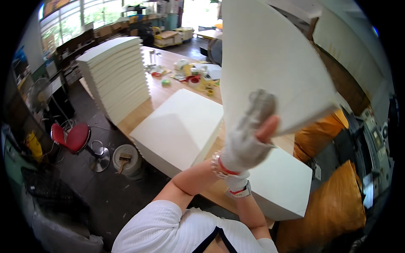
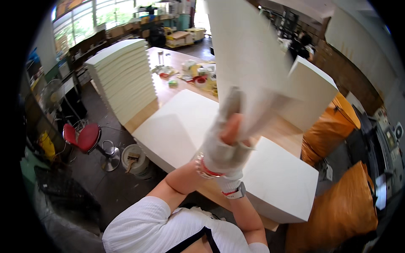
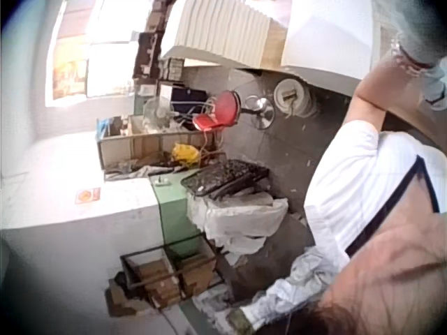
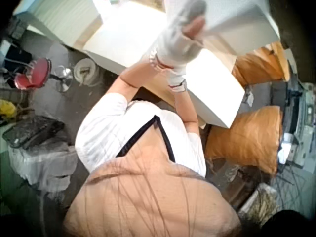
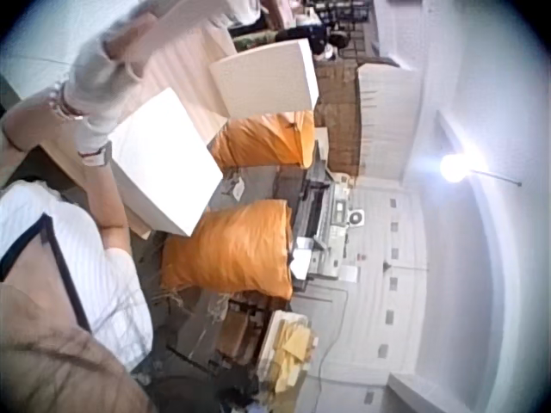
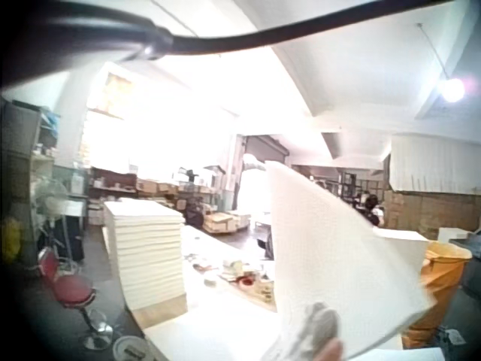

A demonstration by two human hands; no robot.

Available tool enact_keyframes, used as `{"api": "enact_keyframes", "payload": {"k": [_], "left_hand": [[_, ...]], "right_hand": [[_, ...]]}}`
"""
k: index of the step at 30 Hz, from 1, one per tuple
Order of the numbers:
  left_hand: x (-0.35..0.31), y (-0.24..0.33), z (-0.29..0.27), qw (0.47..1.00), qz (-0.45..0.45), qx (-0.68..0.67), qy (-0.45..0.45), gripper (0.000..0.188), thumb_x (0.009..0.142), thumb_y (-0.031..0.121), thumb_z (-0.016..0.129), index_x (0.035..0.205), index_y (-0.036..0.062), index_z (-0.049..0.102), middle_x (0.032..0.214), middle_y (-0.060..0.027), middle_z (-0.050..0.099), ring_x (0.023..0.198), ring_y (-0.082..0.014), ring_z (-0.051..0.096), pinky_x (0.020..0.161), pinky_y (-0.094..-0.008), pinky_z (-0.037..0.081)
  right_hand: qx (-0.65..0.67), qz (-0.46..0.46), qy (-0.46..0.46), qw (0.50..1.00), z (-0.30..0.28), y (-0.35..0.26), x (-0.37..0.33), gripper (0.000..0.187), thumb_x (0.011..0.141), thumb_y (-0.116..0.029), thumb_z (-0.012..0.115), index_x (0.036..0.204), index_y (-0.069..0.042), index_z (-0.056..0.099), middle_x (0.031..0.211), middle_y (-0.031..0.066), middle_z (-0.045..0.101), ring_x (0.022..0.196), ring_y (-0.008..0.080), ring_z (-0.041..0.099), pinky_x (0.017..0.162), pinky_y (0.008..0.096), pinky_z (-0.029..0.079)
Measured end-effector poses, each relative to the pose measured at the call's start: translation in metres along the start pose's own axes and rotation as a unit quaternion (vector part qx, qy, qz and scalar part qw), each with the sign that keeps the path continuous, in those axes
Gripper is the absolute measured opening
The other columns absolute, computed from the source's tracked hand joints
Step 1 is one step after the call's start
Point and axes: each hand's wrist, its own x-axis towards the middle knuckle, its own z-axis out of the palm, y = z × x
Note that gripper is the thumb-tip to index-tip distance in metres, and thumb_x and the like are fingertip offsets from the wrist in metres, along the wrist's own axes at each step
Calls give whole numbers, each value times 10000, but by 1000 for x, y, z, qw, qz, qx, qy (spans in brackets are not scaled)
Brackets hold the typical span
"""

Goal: The person picks up large white paper squares, folds back a corner to check the layers, and then stacks them onto a pile on the table.

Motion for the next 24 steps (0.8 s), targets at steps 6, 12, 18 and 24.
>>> {"api": "enact_keyframes", "payload": {"k": [6,12,18,24], "left_hand": [[33,-26,0,951,154,252,-90,546,857,109,694,1371,-4,549,1514,-273,447,1358,-498,486,1060,-580,474],[-27,-130,-126,887,-102,122,-433,419,895,145,691,1312,130,656,1278,-90,672,1131,-299,666,978,-420,535],[-86,-183,-335,819,-373,328,-288,349,927,137,624,1262,48,662,1200,-147,688,1026,-256,677,946,-348,524],[-119,-191,-377,816,-496,112,-274,493,1009,187,597,1478,58,517,1258,-106,697,1101,-141,626,979,-276,482]], "right_hand": [[495,82,49,864,50,1,17,457,1017,-232,565,1424,-46,472,1345,105,590,1143,230,617,976,401,523],[318,173,19,932,107,-19,49,425,958,-87,578,1367,-9,490,1179,82,642,1033,188,664,928,346,559],[27,230,-6,973,101,-58,47,470,955,-160,656,1354,23,489,1216,149,618,973,227,665,804,344,568],[-438,11,-181,881,107,-91,29,629,879,-366,787,1334,8,566,1164,267,599,920,399,658,766,438,554]]}}
